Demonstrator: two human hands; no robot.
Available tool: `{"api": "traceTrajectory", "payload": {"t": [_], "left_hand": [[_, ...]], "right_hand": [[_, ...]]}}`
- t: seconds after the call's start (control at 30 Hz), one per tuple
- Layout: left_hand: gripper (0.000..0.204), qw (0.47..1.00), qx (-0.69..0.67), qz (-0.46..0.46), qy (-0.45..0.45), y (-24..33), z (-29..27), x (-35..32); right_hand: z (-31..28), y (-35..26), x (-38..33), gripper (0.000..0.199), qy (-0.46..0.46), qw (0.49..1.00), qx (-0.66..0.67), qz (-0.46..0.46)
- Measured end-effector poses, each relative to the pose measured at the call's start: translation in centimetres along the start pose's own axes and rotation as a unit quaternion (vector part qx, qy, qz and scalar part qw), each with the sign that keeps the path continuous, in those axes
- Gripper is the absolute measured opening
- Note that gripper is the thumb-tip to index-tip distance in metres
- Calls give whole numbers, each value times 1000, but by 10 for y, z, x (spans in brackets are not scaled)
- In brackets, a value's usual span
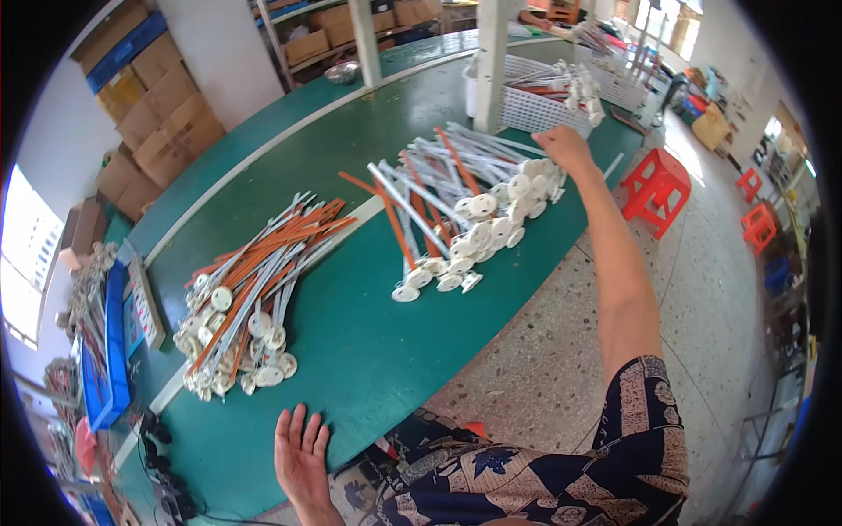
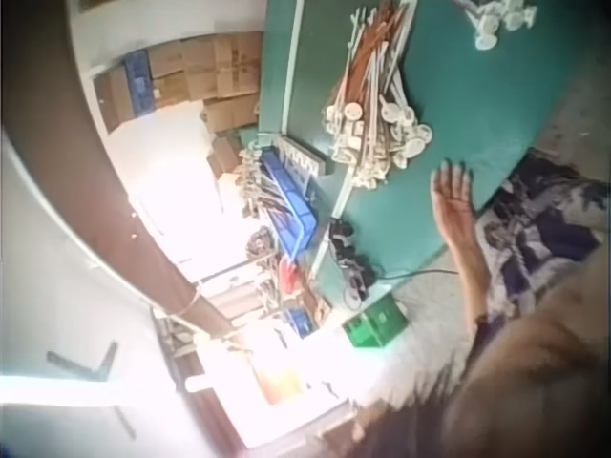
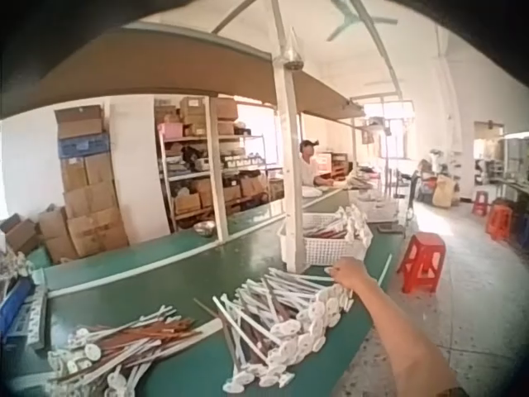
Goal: The person assembles LED light components by attaching LED strips to circular plastic bases using a precision tool.
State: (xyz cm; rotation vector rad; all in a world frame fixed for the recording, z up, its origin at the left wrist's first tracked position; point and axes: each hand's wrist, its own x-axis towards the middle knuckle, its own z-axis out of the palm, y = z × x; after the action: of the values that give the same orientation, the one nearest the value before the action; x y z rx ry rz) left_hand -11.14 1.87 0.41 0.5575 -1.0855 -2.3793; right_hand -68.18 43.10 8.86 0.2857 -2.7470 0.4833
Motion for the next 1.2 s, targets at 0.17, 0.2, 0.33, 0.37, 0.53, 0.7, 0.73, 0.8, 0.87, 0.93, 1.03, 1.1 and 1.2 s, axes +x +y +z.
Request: {"api": "traceTrajectory", "payload": {"t": [0.17, 0.2, 0.33, 0.37, 0.53, 0.7, 0.73, 0.8, 0.87, 0.93, 1.03, 1.1, 1.2], "left_hand": [[54, 999, -37, -6, -32, 2, 4, 1], [52, 999, -45, -10, -24, 2, 3, 2], [47, 998, -61, -19, -17, 5, 6, 1], [47, 998, -63, -14, -15, 8, 4, -1], [49, 998, -66, -10, -14, 9, 2, -5], [49, 995, -98, -6, -22, 10, -1, -7], [49, 994, -105, -10, -29, 10, -2, -6], [48, 993, -114, -16, -37, 11, -4, -6], [49, 992, -118, -12, -39, 12, -8, -5], [49, 992, -119, -2, -44, 13, -9, -10], [50, 990, -121, -11, -65, 13, -8, -3], [51, 989, -135, -14, -65, 11, -11, -2], [52, 988, -138, -15, -65, 13, -14, -1]], "right_hand": [[-10, -16, -4, 46, 84, 990, 63, -97], [-21, -46, -14, 43, 99, 983, 87, -130], [-33, -180, -63, 29, 90, 931, 250, -250], [-35, -230, -90, 25, 3, 939, 282, -195], [14, -382, -165, 22, -89, 845, 334, -409], [70, -491, -212, 18, -116, 817, 328, -460], [81, -507, -216, 18, -109, 815, 306, -480], [89, -534, -224, 18, -90, 803, 326, -491], [99, -556, -214, 19, -74, 815, 316, -480], [103, -575, -202, 22, -67, 840, 276, -462], [148, -578, -169, 10, -84, 875, 179, -441], [148, -584, -170, 11, -123, 887, 140, -424], [138, -589, -178, 22, -161, 901, 91, -392]]}}
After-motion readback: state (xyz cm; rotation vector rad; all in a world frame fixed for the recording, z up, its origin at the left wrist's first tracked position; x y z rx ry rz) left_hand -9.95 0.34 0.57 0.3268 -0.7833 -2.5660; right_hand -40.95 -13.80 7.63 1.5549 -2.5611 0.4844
